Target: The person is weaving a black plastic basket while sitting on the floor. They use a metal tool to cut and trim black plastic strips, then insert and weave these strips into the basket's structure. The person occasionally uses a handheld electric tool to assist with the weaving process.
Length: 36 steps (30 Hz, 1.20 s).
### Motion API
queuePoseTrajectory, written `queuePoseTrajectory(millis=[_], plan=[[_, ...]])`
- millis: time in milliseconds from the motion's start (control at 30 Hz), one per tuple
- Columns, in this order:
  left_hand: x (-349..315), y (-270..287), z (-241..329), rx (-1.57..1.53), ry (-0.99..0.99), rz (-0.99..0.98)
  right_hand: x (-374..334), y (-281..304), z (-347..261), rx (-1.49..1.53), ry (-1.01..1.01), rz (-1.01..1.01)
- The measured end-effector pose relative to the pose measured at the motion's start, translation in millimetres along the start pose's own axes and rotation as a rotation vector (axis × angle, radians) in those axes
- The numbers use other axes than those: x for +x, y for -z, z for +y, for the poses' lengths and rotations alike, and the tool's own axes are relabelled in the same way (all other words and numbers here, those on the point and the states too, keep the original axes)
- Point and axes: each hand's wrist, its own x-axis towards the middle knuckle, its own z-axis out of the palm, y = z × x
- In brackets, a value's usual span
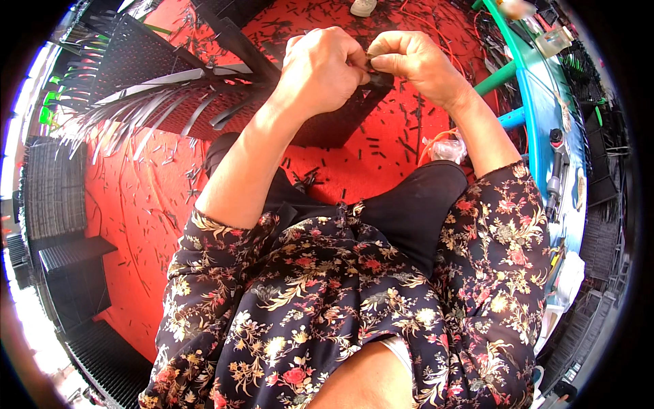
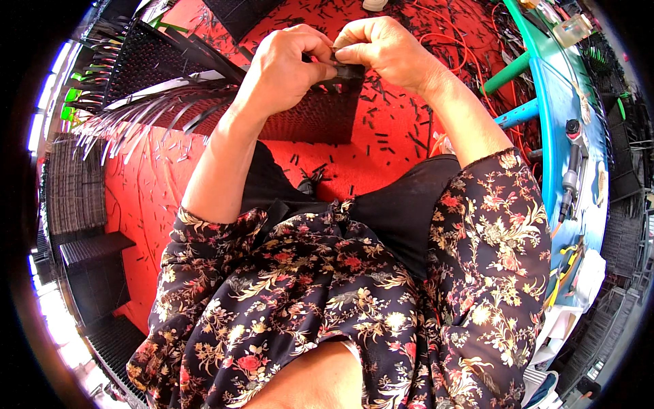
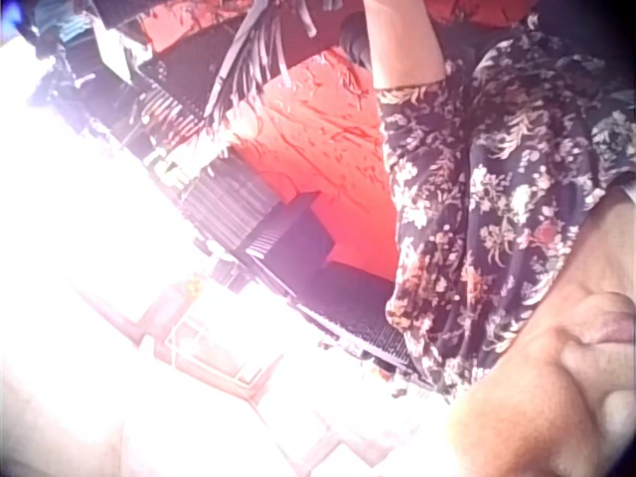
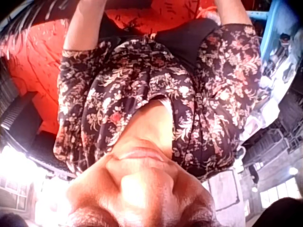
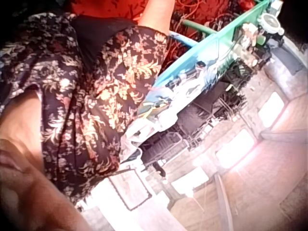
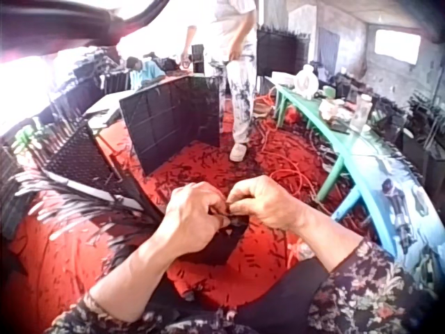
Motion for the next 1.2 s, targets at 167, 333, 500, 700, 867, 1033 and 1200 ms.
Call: queuePoseTrajectory(millis=[167,333,500,700,867,1033,1200], plan=[[3.3,2.9,3.4,-0.008,0.035,-0.071,1.6,7.6,-3.2,-0.053,0.002,-0.105],[1.5,-1.6,-2.8,-0.016,0.065,-0.065,9.6,5.7,-13.6,-0.108,-0.054,-0.209],[-2.2,-4.3,-4.2,-0.051,0.104,-0.083,14.1,4.6,-23.3,-0.254,-0.170,-0.262],[-6.5,-4.6,-10.5,-0.049,0.131,-0.109,19.6,-1.6,-15.7,-0.305,-0.155,-0.298],[-4.5,-2.3,-11.8,-0.081,0.129,-0.147,10.5,-9.1,-19.5,-0.289,-0.134,-0.178],[3.3,-2.0,-11.7,-0.042,0.070,-0.114,-3.9,-13.1,-12.0,-0.670,0.258,0.046],[8.2,2.3,-7.7,-0.077,0.028,-0.122,-21.4,-24.2,-12.5,-0.882,0.433,0.202]])
